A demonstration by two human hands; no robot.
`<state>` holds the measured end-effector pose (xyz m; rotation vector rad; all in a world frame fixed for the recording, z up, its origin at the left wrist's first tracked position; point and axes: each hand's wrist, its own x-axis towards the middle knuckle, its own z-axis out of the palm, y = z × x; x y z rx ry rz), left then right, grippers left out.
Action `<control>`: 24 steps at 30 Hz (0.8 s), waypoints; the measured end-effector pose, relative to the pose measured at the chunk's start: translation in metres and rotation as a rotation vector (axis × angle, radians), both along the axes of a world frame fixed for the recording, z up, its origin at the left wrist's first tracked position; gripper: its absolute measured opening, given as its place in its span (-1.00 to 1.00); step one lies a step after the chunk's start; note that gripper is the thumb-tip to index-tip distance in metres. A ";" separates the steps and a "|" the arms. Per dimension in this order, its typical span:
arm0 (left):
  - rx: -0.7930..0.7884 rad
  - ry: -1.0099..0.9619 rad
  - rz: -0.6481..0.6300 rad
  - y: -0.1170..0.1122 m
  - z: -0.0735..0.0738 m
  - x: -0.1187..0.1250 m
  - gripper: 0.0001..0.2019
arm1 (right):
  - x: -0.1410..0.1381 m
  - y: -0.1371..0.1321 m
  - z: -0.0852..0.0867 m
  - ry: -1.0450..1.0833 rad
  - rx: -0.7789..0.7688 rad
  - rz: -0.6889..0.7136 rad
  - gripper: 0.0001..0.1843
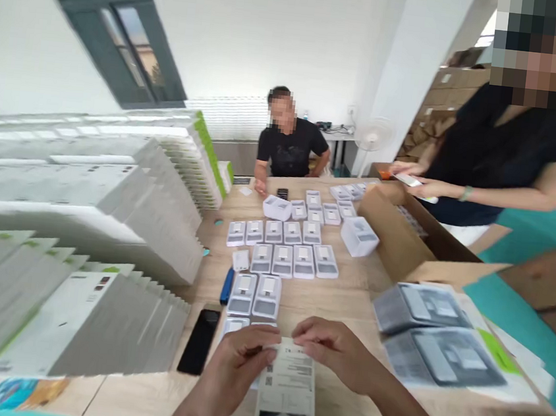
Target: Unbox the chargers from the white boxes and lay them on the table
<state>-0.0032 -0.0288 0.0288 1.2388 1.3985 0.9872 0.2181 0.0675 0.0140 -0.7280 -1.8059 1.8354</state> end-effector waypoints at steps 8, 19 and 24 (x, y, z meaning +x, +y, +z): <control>0.225 0.080 0.203 -0.015 0.012 -0.013 -0.84 | -0.033 -0.019 0.003 0.128 -0.353 0.177 -0.43; 0.665 0.114 1.253 -0.109 0.023 -0.055 -0.81 | -0.195 -0.022 0.074 0.390 0.840 -0.046 -0.57; 0.517 0.247 1.361 -0.133 0.011 -0.096 -0.63 | -0.314 -0.060 0.078 0.327 1.218 0.190 -0.61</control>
